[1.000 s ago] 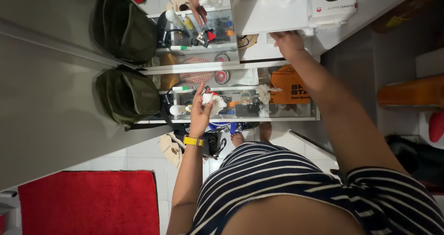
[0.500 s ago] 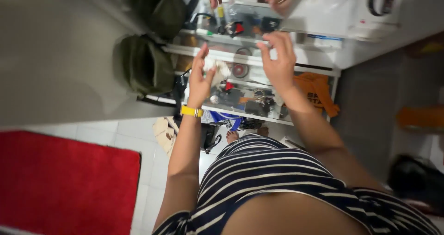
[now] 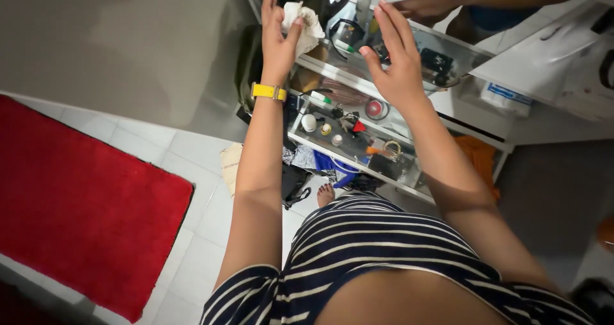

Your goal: Sorting and wiping various small items from a storage drawer

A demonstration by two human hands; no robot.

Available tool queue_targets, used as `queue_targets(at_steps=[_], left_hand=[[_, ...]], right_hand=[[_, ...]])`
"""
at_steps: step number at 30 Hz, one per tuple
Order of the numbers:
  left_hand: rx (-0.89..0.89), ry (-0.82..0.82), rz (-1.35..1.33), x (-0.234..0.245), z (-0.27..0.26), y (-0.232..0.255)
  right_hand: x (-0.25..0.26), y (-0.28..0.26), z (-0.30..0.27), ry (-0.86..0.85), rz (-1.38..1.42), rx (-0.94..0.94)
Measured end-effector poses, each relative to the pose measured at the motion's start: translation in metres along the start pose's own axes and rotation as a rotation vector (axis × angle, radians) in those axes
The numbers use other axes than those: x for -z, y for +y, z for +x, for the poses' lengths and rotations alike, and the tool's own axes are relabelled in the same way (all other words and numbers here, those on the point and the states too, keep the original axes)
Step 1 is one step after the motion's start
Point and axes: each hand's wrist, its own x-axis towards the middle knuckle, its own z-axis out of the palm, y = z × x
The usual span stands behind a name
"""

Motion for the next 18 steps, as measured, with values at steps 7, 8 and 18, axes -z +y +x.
queue_targets(at_steps=[7,8,18], left_hand=[[0.080,-0.017,0.076,0.010,0.033,-0.020],[0.076,-0.031,0.069,0.012,0.033,-0.019],[0.084,-0.152,-0.023,-0.025,0.008,0.039]], right_hand=[[0.008,-0.001,-0.014,-0.014,-0.053,-0.125],[0.012,-0.003,-0.017,-0.004,-0.062,-0.134],[0.065,-0.007,-0.059,0.110,-0.121,-0.252]])
